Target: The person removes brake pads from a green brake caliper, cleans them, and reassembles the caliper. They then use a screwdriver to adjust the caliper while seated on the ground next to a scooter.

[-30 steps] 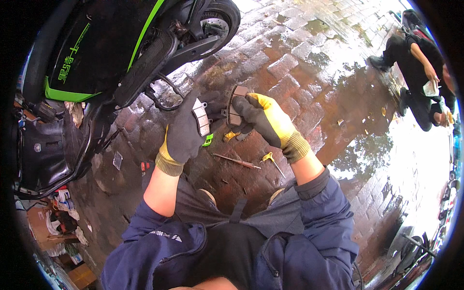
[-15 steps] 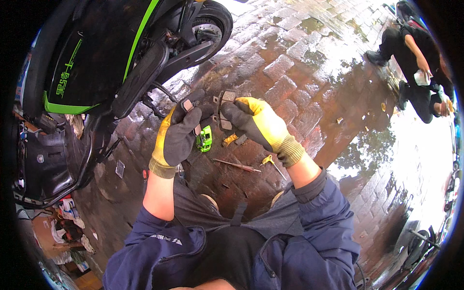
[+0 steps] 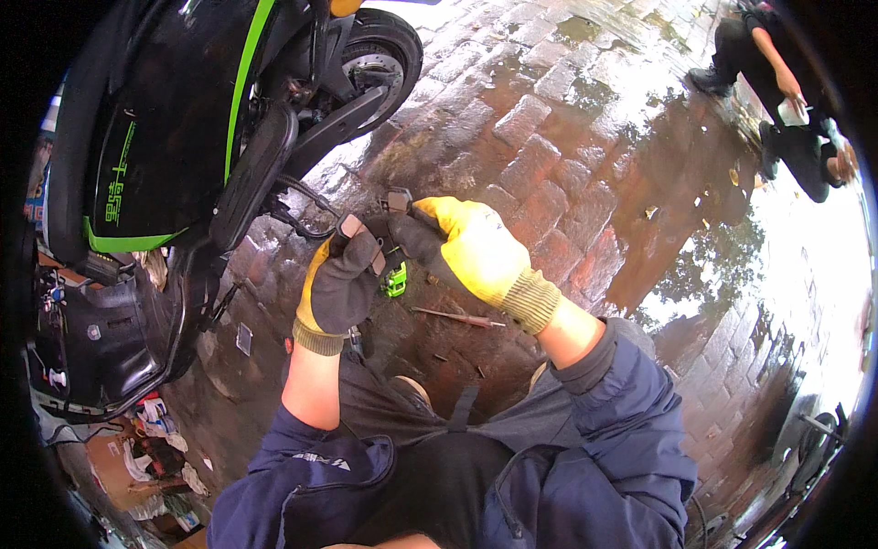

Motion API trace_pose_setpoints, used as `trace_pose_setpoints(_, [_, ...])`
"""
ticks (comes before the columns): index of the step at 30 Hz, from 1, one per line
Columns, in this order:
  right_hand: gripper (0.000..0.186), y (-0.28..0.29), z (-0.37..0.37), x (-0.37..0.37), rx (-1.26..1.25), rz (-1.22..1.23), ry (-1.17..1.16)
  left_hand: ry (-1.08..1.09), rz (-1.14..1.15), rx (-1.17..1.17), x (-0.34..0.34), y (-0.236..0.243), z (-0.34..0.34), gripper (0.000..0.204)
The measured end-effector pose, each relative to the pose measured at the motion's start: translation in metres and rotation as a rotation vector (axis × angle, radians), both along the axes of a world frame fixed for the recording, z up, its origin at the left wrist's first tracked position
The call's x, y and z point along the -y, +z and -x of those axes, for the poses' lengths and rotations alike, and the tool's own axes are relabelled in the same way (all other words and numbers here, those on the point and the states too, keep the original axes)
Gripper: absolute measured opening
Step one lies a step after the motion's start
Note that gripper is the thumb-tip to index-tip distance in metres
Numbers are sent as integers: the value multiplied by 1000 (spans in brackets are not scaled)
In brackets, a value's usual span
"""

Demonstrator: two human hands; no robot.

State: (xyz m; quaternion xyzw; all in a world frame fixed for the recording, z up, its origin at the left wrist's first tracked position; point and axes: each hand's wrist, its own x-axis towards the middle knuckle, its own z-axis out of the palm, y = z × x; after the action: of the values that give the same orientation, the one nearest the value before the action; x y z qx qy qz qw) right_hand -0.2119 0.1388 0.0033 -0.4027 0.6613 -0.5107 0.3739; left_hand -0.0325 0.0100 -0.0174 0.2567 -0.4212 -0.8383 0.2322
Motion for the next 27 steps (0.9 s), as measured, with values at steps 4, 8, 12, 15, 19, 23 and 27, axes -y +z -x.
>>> trace_pose_setpoints(4, [35, -7, 0, 2, -185, 18, -21, 36, -47, 54, -3, 3, 0, 9])
trace_pose_setpoints(8, [39, -12, 2, 4, -274, 17, -4, 14, 80, 132, -5, 2, 1, 14])
trace_pose_setpoints(12, [38, -26, 1, 5, -295, 54, 9, 42, 131, 217, -11, 7, 10, 20])
trace_pose_setpoints(15, [37, -31, 2, 6, -388, 93, 30, 35, 242, 222, -12, 7, 12, 23])
trace_pose_setpoints(19, [35, -37, 1, 7, -364, 129, 39, 52, 319, 197, -13, 1, 14, 24])
trace_pose_setpoints(23, [38, -30, 1, 9, -410, 49, 108, 56, 326, 231, -12, 0, 14, 24])
trace_pose_setpoints(27, [47, -32, 0, 9, -478, 68, 104, 84, 345, 212, -15, 1, 16, 31])
